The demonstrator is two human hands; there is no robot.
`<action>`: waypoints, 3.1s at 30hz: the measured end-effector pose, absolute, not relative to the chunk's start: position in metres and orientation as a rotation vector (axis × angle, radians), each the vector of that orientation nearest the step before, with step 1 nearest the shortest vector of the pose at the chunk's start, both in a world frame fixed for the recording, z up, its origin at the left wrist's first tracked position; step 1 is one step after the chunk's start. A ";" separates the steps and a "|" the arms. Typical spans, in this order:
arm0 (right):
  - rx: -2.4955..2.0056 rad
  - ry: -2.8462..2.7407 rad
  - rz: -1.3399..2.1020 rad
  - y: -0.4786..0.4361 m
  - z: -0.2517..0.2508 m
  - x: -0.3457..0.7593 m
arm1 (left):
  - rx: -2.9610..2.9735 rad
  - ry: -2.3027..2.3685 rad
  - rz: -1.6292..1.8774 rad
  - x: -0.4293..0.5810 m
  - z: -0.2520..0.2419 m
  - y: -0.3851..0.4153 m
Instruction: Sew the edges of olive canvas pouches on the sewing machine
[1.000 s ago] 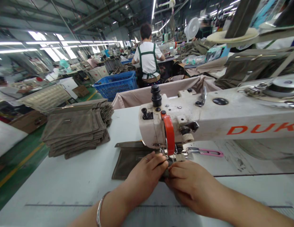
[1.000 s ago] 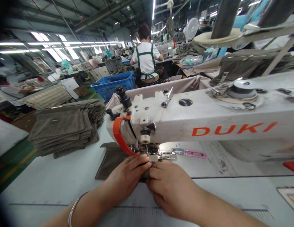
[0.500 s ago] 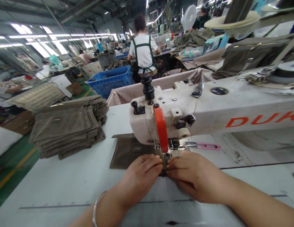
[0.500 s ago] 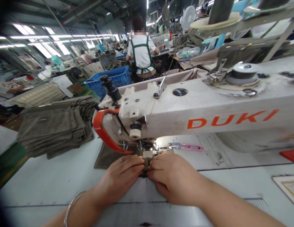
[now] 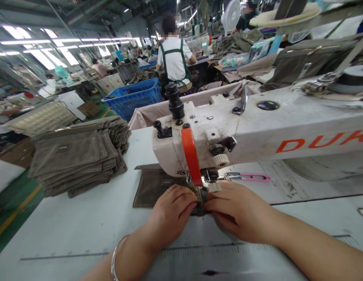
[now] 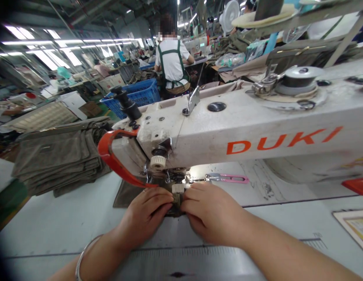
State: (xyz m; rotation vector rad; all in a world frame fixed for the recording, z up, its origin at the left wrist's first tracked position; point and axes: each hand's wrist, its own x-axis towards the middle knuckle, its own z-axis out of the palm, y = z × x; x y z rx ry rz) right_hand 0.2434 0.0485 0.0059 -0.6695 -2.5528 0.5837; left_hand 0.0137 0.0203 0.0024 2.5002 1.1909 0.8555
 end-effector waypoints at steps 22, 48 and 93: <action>-0.740 -2.607 0.617 0.043 0.010 0.239 | 2.637 0.969 0.806 0.010 0.002 0.021; -0.708 -2.567 0.622 0.045 0.006 0.238 | 2.512 1.072 0.787 0.015 0.001 0.024; -1.086 -2.591 0.271 0.051 -0.004 0.224 | 2.618 1.406 0.651 0.002 -0.007 0.079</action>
